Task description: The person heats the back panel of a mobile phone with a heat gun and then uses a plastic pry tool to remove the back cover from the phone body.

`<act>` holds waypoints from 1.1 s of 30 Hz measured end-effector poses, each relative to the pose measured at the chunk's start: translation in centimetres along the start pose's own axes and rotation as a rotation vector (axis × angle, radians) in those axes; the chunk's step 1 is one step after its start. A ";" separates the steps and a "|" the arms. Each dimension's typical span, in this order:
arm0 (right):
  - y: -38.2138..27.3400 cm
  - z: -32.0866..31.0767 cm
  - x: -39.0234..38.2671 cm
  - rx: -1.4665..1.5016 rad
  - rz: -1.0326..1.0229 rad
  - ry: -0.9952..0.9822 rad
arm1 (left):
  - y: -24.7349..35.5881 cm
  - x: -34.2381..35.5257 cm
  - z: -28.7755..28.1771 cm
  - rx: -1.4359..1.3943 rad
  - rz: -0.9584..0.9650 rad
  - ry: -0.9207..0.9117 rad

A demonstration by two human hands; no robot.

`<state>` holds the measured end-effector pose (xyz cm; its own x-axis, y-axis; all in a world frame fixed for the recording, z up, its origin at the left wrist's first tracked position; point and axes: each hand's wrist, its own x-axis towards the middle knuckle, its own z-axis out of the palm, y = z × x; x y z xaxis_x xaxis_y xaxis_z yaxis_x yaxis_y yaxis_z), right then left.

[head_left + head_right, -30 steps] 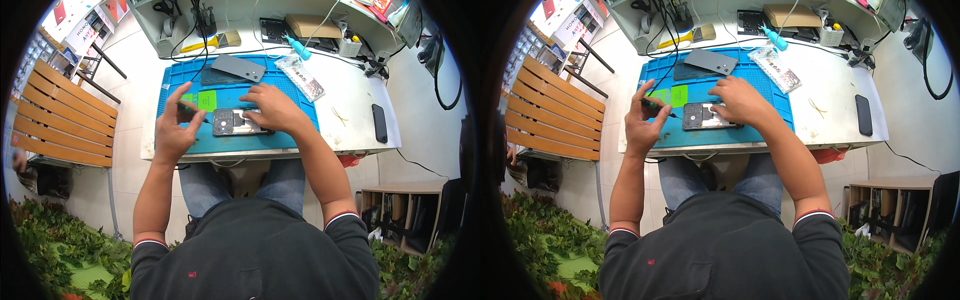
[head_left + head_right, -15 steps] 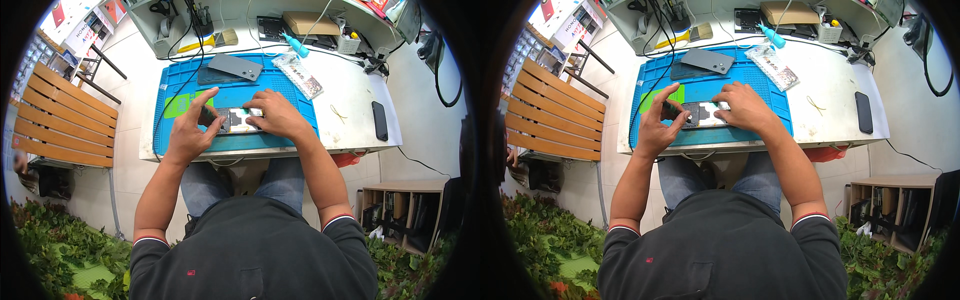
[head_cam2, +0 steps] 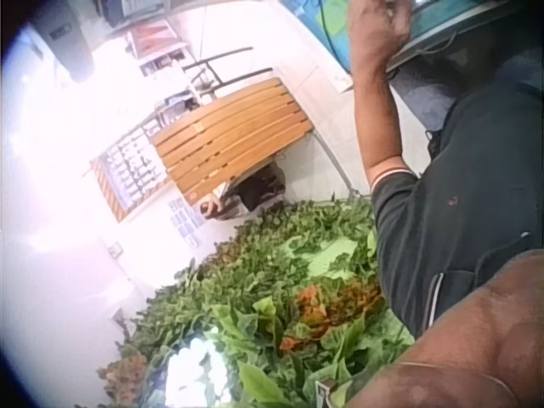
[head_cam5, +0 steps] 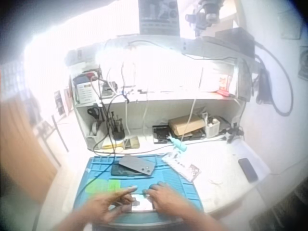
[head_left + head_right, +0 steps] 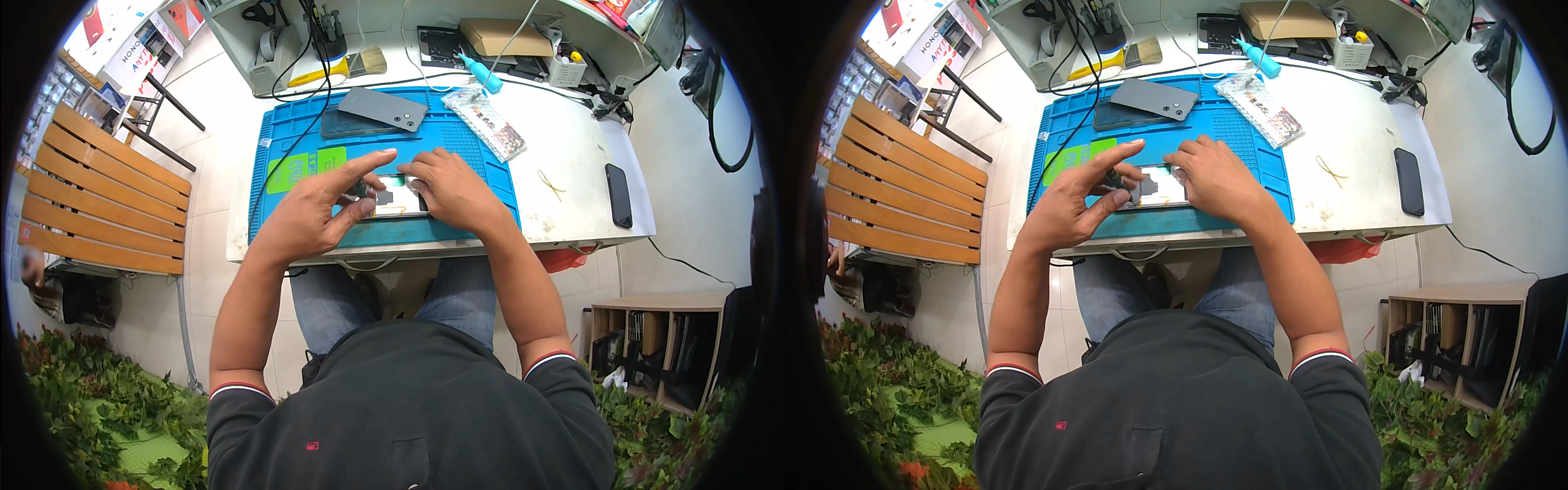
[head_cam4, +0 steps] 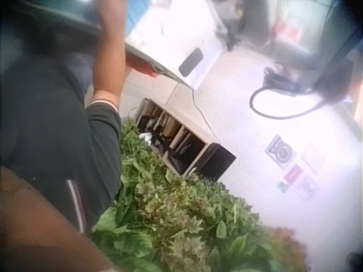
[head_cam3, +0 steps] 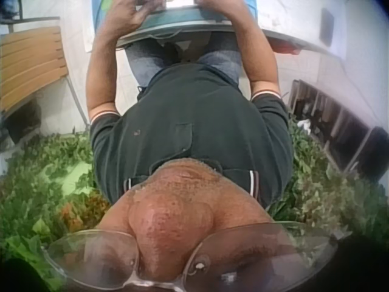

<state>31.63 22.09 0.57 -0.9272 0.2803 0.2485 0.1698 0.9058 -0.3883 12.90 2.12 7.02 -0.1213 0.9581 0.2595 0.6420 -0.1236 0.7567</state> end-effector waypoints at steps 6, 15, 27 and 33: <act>-1.4 -0.4 -1.8 -0.012 -0.072 0.087 | 0.7 0.2 -0.4 0.163 0.046 0.038; -1.8 -0.1 -1.6 0.059 -0.104 0.064 | -0.4 0.4 -0.8 0.199 0.083 0.007; -2.1 0.1 -1.4 0.058 -0.073 0.042 | -0.6 0.7 -1.3 0.245 0.142 0.002; -2.3 0.4 -1.3 0.053 -0.091 0.047 | -0.5 0.4 -1.1 0.149 0.078 -0.005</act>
<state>32.33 19.56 0.80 -0.9210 0.2138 0.3257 0.0669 0.9103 -0.4086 11.71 2.29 7.35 -0.0632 0.9483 0.3110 0.7544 -0.1586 0.6369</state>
